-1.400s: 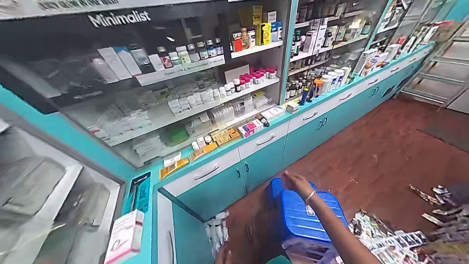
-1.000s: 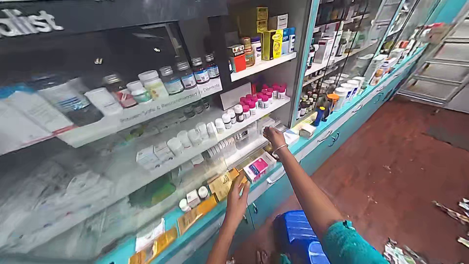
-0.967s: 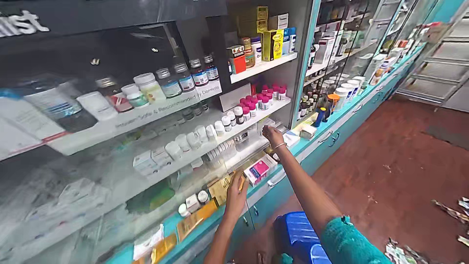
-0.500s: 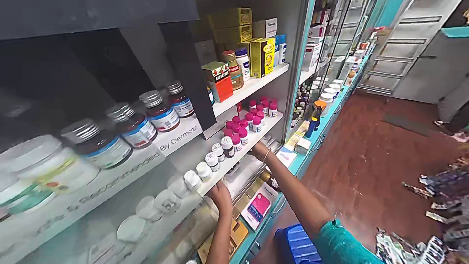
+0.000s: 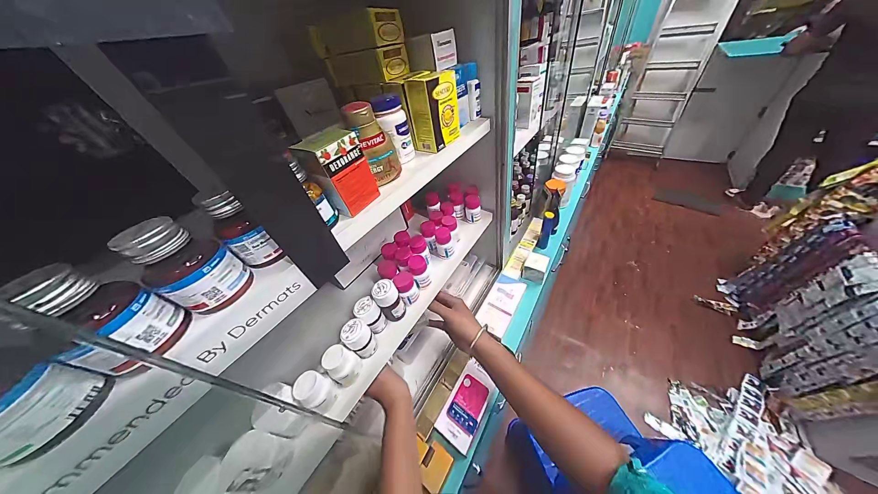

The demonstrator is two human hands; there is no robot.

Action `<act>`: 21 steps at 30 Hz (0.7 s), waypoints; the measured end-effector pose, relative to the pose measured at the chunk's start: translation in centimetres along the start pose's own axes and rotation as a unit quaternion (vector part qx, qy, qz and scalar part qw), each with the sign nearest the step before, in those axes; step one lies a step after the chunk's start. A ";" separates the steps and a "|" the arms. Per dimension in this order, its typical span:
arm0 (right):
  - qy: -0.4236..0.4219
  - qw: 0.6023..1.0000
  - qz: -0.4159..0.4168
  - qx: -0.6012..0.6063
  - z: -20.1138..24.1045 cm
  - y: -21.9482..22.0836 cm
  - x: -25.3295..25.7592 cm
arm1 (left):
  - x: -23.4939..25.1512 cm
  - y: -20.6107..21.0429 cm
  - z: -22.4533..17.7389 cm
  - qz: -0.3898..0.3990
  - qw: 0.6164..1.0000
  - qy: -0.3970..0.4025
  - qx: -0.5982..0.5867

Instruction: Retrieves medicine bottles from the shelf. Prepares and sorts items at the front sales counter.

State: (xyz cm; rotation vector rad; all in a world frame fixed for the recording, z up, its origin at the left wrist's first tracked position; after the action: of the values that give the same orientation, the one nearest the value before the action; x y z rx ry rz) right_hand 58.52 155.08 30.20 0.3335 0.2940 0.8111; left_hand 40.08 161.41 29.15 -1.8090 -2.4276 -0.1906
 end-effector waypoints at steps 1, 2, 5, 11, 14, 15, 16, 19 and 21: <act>0.005 1.000 -0.008 0.011 -0.2 0.0 -0.4 | -0.6 0.8 0.0 0.017 0.999 -0.004 -0.030; 0.017 0.999 -0.019 0.023 -0.4 0.0 -0.6 | -1.2 1.6 0.0 0.033 0.997 -0.007 -0.068; 0.082 0.996 -0.027 0.025 -0.5 0.3 -0.7 | -2.7 3.1 -1.5 0.041 0.991 -0.033 -0.120; 0.151 0.988 0.002 0.027 -0.6 0.9 -0.2 | -2.9 3.7 -1.9 0.026 0.986 -0.041 -0.157; 0.135 0.990 -0.002 0.047 -1.2 0.8 -0.4 | -4.2 3.8 -2.7 0.032 0.974 -0.074 -0.213; 0.130 0.990 -0.001 0.053 -1.5 0.8 -0.7 | -4.5 3.8 -2.7 0.041 0.970 -0.088 -0.221; 0.129 0.990 -0.001 0.056 -1.7 0.9 -1.0 | -4.8 3.8 -2.5 0.046 0.967 -0.100 -0.228; 0.130 0.990 0.000 0.059 -2.1 1.0 -2.4 | -5.5 3.2 -2.0 0.056 0.967 -0.121 -0.219; 0.131 0.990 0.000 0.059 -2.4 1.2 -4.0 | -6.5 2.2 -1.6 0.082 0.971 -0.134 -0.181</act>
State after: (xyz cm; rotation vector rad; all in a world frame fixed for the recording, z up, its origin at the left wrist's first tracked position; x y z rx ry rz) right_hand 54.22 153.26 28.99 0.3383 0.5894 0.8408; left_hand 44.08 155.69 29.74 -2.3167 -2.5312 -0.4255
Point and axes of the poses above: each hand's wrist, its own x-axis towards the middle knuckle, its own y-axis out of the palm, z = x × y, the point moved 7 cm from there along x, towards the middle knuckle, and after that the axes turned 6 degrees about -z, right-handed, at the moved point
